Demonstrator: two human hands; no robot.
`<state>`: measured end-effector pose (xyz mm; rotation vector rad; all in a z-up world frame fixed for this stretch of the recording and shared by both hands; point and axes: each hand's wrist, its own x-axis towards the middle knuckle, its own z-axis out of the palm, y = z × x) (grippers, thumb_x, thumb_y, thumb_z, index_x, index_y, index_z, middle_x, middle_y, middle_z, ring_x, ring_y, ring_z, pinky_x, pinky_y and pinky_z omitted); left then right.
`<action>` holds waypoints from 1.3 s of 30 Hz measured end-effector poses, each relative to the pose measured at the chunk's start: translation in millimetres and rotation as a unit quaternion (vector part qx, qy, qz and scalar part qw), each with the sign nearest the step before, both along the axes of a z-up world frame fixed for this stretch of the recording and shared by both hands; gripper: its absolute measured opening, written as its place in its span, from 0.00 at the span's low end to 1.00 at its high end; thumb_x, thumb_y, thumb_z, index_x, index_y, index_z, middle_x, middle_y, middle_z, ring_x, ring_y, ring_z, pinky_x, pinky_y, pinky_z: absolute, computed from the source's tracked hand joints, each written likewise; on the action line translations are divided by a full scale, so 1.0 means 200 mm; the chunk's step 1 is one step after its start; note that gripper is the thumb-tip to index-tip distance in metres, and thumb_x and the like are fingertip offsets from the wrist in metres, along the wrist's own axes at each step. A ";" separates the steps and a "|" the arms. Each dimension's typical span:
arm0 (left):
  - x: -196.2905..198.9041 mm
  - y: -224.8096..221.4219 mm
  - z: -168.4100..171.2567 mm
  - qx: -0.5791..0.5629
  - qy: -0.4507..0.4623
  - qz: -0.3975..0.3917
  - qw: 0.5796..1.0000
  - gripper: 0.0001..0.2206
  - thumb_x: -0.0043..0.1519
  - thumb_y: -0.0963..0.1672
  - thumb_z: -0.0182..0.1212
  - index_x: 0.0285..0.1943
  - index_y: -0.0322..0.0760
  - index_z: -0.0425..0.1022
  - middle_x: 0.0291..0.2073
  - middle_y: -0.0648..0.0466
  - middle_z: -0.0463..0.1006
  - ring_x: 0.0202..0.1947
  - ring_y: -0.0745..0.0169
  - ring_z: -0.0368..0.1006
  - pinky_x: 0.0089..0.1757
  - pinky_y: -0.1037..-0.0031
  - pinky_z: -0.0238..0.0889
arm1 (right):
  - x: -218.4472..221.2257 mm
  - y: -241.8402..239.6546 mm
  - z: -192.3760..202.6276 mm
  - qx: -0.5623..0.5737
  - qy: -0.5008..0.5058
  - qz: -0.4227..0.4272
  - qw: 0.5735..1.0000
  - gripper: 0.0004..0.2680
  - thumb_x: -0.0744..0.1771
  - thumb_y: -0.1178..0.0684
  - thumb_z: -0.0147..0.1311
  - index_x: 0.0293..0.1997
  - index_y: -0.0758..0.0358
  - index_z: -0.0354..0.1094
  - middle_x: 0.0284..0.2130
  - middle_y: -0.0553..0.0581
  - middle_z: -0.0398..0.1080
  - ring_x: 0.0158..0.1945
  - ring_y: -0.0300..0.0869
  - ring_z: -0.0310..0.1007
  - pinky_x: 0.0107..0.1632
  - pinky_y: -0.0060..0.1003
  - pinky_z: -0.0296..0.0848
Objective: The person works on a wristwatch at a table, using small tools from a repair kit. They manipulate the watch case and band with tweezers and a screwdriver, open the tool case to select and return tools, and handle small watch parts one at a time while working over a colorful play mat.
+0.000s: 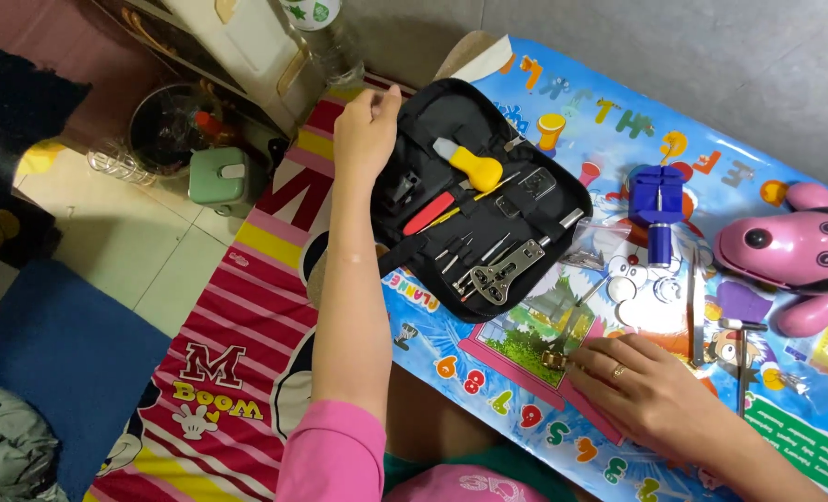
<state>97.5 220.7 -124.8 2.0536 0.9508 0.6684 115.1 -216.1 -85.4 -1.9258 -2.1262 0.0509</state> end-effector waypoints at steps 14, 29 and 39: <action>-0.11 0.17 0.03 -0.401 -0.101 -0.066 0.908 0.13 0.60 0.47 0.65 0.47 0.36 0.85 0.31 0.58 0.79 0.33 0.68 0.71 0.38 0.80 0.63 | 0.03 -0.01 -0.01 -0.041 0.036 -0.025 0.998 0.09 0.63 0.50 0.60 0.44 0.58 0.77 0.47 0.56 0.74 0.45 0.49 0.73 0.46 0.45 0.75; -0.10 0.25 -0.12 -0.229 -0.080 -0.202 0.949 0.14 0.50 0.45 0.80 0.42 0.37 0.85 0.39 0.49 0.80 0.47 0.58 0.70 0.51 0.63 0.66 | 0.31 0.92 0.15 0.123 0.036 -0.066 0.990 0.06 0.67 0.54 0.52 0.39 0.62 0.75 0.40 0.61 0.74 0.48 0.53 0.76 0.42 0.44 0.79; -0.03 0.35 -0.28 -0.215 -0.111 -0.115 0.963 0.07 0.58 0.45 0.73 0.39 0.38 0.85 0.25 0.56 0.80 0.28 0.73 0.71 0.34 0.80 0.69 | 0.38 1.36 -0.13 -0.003 -0.085 -0.104 0.991 0.23 0.69 0.42 0.50 0.70 0.65 0.61 0.65 0.65 0.63 0.70 0.55 0.61 0.68 0.55 0.59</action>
